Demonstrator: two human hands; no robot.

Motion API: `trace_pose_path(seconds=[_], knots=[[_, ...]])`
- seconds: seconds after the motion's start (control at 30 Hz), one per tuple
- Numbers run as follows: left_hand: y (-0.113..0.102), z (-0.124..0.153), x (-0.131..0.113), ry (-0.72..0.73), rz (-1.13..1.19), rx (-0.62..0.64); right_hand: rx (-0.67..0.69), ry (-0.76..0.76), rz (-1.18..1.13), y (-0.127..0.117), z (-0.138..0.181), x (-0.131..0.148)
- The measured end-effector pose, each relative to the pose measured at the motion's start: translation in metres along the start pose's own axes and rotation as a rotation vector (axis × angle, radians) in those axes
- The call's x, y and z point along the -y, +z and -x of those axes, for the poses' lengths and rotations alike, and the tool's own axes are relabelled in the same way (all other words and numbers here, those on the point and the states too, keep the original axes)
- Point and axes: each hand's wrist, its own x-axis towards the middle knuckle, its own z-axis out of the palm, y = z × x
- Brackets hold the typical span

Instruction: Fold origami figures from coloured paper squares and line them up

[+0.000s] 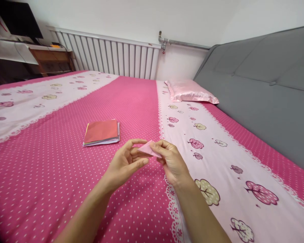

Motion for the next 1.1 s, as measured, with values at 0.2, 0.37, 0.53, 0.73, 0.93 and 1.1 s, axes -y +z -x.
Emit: trace_pose_path(seconds=[0.2, 0.37, 0.53, 0.73, 0.93, 1.1], knots=[[-0.0002, -0.0031, 0.0013, 0.054, 0.036, -0.139, 0.048, 0.115, -0.112, 0.0080, 0.0013, -0.0048], [-0.0003, -0.0034, -0.0011, 0.073, 0.037, -0.172, 0.085, 0.077, -0.070, 0.0096, 0.0016, -0.0065], [-0.0008, -0.0024, -0.0051, 0.105, 0.014, -0.085, 0.083, 0.064, -0.047, 0.0073, 0.0005, -0.0073], [-0.0025, 0.0001, -0.0009, 0.131, -0.092, -0.121, 0.059, 0.044, -0.013, 0.0056, -0.0009, -0.0075], [-0.0036, 0.0001, 0.0021, 0.170, -0.193, -0.169, 0.093, -0.013, 0.099, 0.0060, 0.0024, -0.0058], [-0.0044, -0.0008, 0.0023, 0.148, -0.208, -0.208, 0.111, -0.044, 0.160, 0.0069, 0.0019, -0.0091]])
